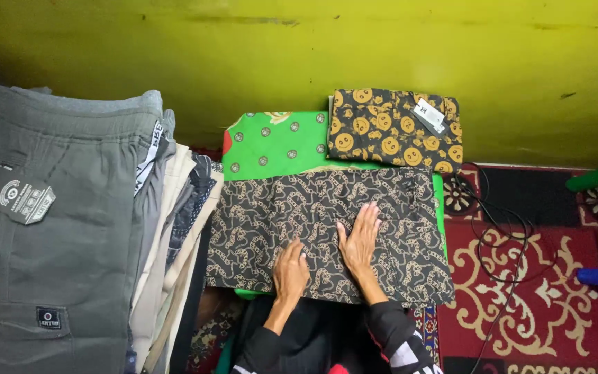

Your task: Folding various pieces of clothing including trousers and patterned shirts on a low surface.

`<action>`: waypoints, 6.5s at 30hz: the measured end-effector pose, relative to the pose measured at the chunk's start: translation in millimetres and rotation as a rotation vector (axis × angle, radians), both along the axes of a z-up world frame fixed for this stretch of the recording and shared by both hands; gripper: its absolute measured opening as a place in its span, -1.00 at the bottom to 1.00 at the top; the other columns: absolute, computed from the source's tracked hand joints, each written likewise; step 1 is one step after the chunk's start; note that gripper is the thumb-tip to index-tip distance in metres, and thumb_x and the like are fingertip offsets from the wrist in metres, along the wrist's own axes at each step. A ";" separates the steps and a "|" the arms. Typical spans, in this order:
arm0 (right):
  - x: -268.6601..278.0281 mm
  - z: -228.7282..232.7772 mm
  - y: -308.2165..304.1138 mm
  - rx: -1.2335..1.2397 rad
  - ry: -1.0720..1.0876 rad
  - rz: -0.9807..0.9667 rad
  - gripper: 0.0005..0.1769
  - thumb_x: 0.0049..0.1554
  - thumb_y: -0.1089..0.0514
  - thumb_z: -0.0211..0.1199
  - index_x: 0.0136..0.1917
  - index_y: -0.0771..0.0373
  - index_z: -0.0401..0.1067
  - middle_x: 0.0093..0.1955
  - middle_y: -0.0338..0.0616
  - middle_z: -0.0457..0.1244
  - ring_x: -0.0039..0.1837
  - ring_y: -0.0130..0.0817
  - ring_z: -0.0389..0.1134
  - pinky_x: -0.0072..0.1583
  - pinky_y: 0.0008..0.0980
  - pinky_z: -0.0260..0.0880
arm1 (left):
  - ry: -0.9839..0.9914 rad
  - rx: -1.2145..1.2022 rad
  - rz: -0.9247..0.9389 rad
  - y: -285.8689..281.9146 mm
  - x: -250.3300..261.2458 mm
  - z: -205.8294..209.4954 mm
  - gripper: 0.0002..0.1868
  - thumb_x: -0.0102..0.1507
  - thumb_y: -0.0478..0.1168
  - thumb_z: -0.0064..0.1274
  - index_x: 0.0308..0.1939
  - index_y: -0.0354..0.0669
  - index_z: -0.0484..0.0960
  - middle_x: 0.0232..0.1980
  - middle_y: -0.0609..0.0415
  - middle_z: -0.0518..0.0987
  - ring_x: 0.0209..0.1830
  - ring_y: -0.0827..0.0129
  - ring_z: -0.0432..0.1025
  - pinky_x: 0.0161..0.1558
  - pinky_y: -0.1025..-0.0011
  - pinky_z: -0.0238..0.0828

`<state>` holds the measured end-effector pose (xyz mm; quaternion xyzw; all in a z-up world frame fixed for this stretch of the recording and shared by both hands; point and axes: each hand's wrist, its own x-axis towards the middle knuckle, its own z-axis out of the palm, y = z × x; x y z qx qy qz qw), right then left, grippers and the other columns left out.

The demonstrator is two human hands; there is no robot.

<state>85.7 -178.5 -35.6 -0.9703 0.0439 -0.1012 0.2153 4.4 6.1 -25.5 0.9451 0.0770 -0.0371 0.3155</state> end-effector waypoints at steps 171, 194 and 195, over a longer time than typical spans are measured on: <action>-103.2 21.3 -169.7 0.157 0.181 -0.523 -0.48 0.13 0.09 0.13 0.32 0.37 0.34 -0.06 0.36 0.37 -0.11 0.38 0.37 -0.03 0.15 0.36 | -0.469 0.245 -0.461 -35.7 156.7 15.6 -0.32 0.30 -0.22 -0.17 0.53 -0.21 0.16 0.64 0.01 0.07 0.65 0.21 -0.09 0.55 0.05 -0.23; -96.7 10.5 -160.7 0.196 0.115 -0.495 -0.37 0.15 0.20 0.08 0.40 0.66 0.21 -0.58 -0.20 0.05 -0.57 -0.30 -0.03 -0.53 -0.36 0.10 | -0.269 0.211 -0.376 -11.5 -15.3 32.3 -0.27 0.32 -0.19 -0.23 0.55 -0.40 -0.02 0.65 -0.15 -0.09 0.66 0.14 -0.18 0.56 0.10 -0.42; -96.9 12.9 -161.4 0.248 0.129 -0.500 -0.31 0.16 0.19 0.08 0.45 0.68 0.16 -0.57 -0.17 0.07 -0.58 -0.29 -0.02 -0.55 -0.36 0.11 | -0.290 0.171 -0.345 -7.6 -20.7 38.5 -0.29 0.36 -0.14 -0.20 0.53 -0.40 0.04 0.64 -0.16 0.00 0.65 0.13 -0.11 0.56 0.14 -0.32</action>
